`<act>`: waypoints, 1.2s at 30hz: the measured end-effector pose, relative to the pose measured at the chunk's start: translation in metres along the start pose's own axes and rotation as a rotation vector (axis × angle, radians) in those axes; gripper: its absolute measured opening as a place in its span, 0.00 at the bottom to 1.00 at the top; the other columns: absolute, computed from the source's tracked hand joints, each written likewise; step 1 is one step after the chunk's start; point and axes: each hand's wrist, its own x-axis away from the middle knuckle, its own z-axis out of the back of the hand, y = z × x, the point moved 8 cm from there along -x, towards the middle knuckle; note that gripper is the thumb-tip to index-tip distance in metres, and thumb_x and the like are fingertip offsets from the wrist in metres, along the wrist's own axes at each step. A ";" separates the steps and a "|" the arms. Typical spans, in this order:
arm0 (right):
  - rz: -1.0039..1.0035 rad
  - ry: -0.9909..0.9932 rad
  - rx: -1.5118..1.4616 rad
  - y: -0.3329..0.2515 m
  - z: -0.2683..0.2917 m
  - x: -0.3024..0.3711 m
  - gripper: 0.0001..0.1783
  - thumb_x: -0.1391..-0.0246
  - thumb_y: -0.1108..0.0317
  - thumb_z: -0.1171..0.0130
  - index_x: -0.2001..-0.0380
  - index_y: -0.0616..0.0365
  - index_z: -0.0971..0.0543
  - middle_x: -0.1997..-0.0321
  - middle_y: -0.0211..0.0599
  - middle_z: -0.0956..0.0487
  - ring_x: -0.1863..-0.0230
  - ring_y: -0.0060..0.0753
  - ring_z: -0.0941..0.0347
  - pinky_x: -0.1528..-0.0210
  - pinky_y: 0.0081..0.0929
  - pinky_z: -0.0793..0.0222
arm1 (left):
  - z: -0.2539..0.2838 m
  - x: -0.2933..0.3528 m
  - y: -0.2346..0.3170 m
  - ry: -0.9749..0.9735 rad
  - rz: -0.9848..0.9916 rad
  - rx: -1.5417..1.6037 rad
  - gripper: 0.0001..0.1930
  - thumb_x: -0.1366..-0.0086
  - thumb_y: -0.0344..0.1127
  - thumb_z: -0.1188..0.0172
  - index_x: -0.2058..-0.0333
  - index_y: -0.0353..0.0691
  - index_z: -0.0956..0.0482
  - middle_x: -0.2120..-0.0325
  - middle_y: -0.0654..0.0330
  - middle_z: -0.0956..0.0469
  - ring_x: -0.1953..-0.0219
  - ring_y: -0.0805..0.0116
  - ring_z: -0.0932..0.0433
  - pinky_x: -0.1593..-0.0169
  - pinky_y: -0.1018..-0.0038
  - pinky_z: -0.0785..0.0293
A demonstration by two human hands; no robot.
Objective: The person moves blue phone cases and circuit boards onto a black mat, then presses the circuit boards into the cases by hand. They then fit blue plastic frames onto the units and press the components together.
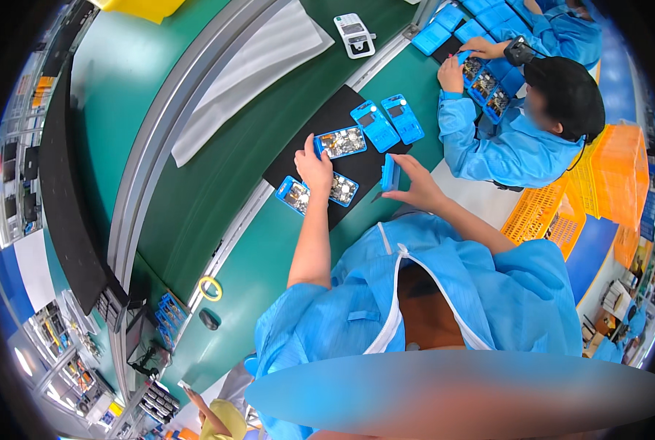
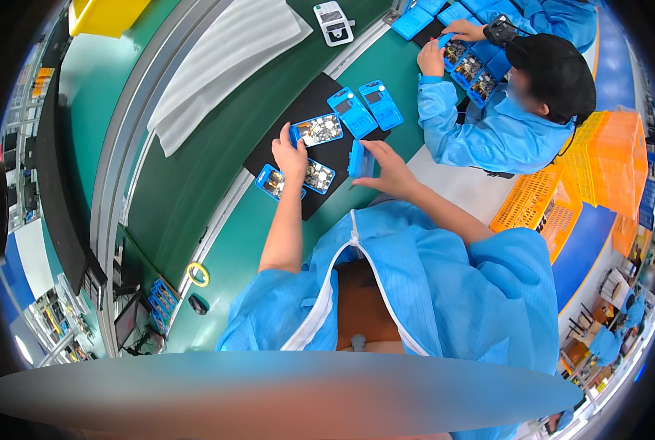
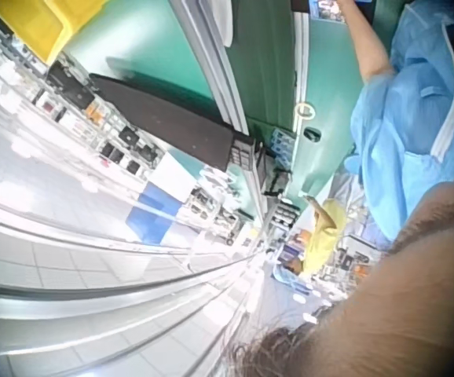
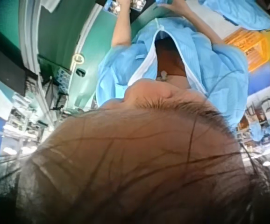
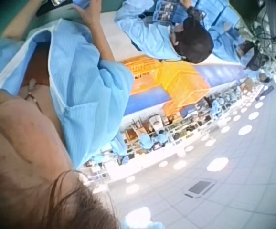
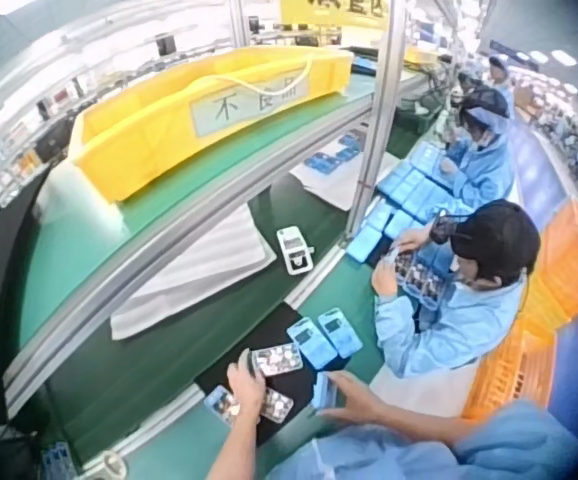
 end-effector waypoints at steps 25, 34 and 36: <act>-0.043 -0.059 0.001 -0.002 -0.013 -0.016 0.47 0.61 0.60 0.24 0.38 0.57 0.35 0.42 0.45 0.31 0.42 0.47 0.32 0.42 0.35 0.33 | 0.002 -0.002 -0.006 -0.109 -0.192 0.120 0.22 0.43 0.34 0.34 0.47 0.51 0.21 0.62 0.56 0.32 0.58 0.58 0.30 0.51 0.65 0.30; -0.054 -0.046 -0.011 0.000 -0.009 -0.014 0.47 0.61 0.59 0.24 0.38 0.57 0.34 0.42 0.44 0.31 0.42 0.46 0.32 0.41 0.35 0.34 | 0.015 -0.008 -0.017 -0.020 -0.240 0.231 0.23 0.47 0.28 0.30 0.50 0.43 0.20 0.64 0.55 0.23 0.68 0.66 0.23 0.61 0.70 0.24; -0.054 -0.048 -0.008 -0.001 -0.009 -0.013 0.47 0.61 0.59 0.24 0.38 0.57 0.34 0.42 0.44 0.31 0.42 0.46 0.32 0.41 0.35 0.34 | 0.010 -0.009 -0.023 -0.063 -0.167 0.247 0.23 0.47 0.28 0.31 0.51 0.43 0.19 0.65 0.55 0.23 0.68 0.66 0.23 0.61 0.70 0.24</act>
